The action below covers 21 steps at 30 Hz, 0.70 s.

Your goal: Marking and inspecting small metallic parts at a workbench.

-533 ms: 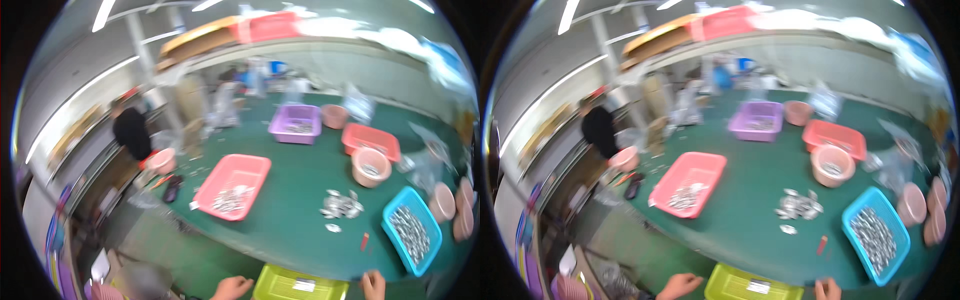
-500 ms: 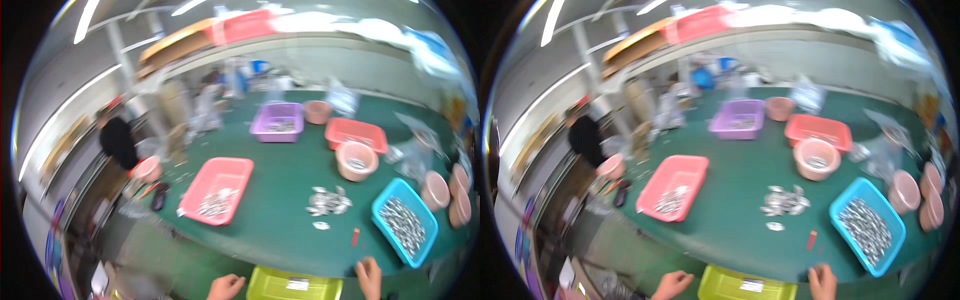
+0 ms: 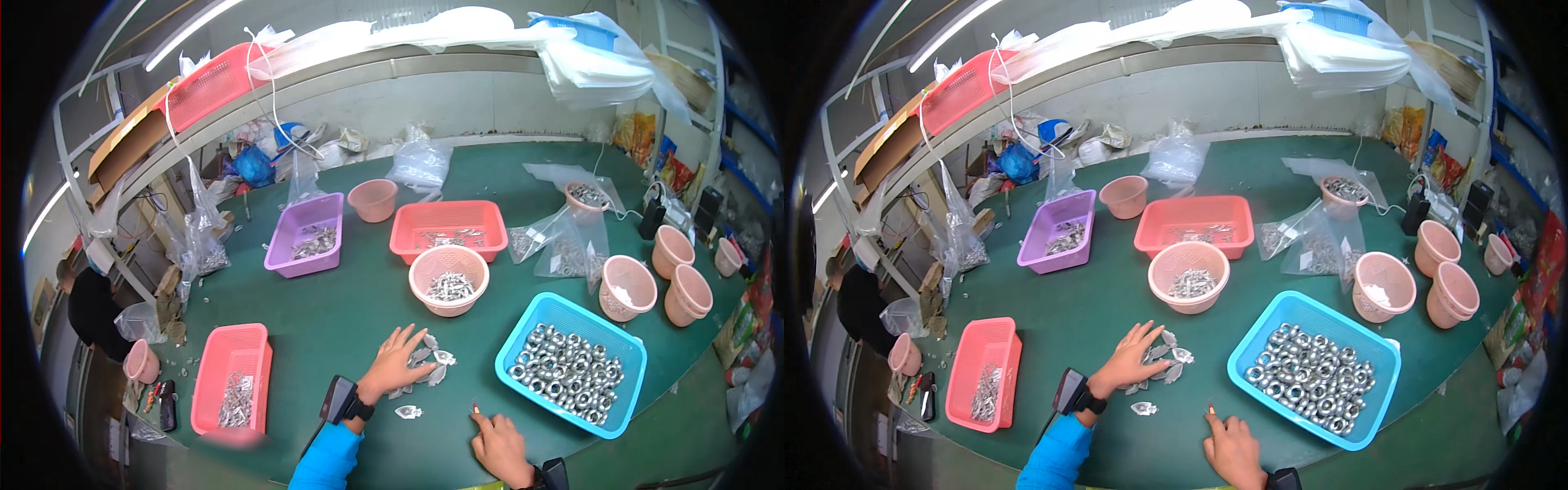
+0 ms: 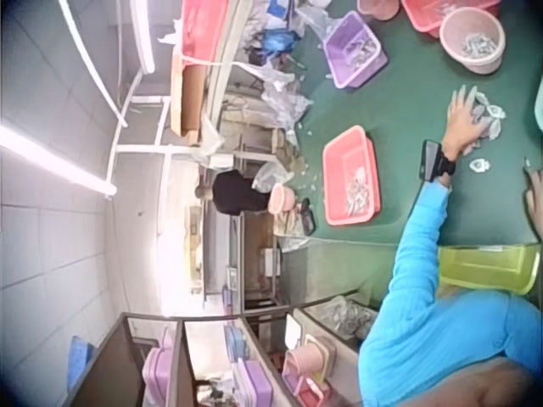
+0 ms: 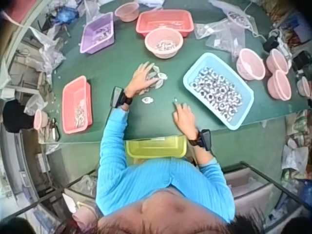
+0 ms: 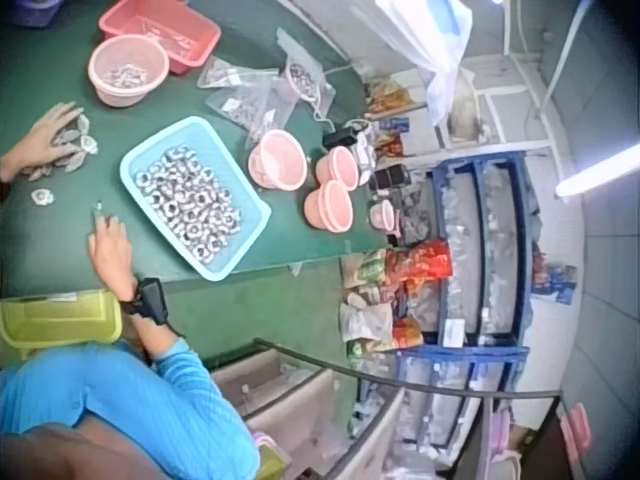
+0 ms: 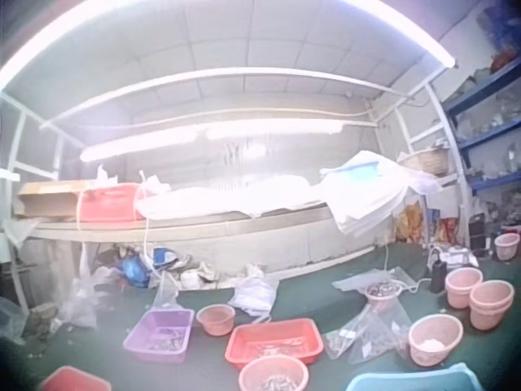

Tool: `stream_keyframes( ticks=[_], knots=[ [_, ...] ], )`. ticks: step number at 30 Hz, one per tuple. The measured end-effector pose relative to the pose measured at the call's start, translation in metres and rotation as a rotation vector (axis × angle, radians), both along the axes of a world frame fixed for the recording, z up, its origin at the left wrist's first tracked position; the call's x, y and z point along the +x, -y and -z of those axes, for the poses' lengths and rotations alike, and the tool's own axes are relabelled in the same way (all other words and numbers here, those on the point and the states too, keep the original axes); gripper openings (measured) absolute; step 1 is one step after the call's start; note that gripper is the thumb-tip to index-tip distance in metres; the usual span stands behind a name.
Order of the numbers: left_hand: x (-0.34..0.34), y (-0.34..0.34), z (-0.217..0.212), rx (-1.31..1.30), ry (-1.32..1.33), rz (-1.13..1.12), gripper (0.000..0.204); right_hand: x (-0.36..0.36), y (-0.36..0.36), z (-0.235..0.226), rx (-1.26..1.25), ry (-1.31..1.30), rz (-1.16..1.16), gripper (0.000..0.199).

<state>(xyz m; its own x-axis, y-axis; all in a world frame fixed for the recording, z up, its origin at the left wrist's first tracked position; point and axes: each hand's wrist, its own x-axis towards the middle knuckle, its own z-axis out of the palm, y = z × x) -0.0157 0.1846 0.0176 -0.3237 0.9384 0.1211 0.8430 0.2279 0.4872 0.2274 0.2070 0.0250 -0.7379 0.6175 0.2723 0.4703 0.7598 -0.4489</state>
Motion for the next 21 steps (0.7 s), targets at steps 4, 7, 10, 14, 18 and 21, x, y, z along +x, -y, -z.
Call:
stream_keyframes(
  ticks=[4,7,10,14,18,21],
  knots=[
    [-0.007,-0.011,0.006,-0.040,-0.056,0.220,0.053,0.005,-0.008,0.020,-0.046,-0.076,-0.042,0.027],
    [-0.001,0.001,0.007,-0.029,-0.043,0.342,0.043,0.007,-0.008,0.024,-0.054,-0.104,-0.056,0.024],
    [0.017,0.025,0.006,0.003,-0.030,0.402,0.037,0.008,-0.004,0.019,-0.066,-0.074,-0.043,0.022],
    [0.042,0.065,0.004,0.009,-0.057,0.419,0.035,0.008,-0.002,0.014,-0.141,-0.113,-0.050,0.023],
    [0.048,0.102,-0.013,0.114,-0.068,0.263,0.037,-0.029,-0.002,-0.004,-0.147,-0.215,-0.029,0.024],
    [0.043,0.126,-0.009,0.205,-0.056,0.099,0.035,-0.054,-0.004,0.005,0.100,-0.390,-0.110,0.026]
  ],
)
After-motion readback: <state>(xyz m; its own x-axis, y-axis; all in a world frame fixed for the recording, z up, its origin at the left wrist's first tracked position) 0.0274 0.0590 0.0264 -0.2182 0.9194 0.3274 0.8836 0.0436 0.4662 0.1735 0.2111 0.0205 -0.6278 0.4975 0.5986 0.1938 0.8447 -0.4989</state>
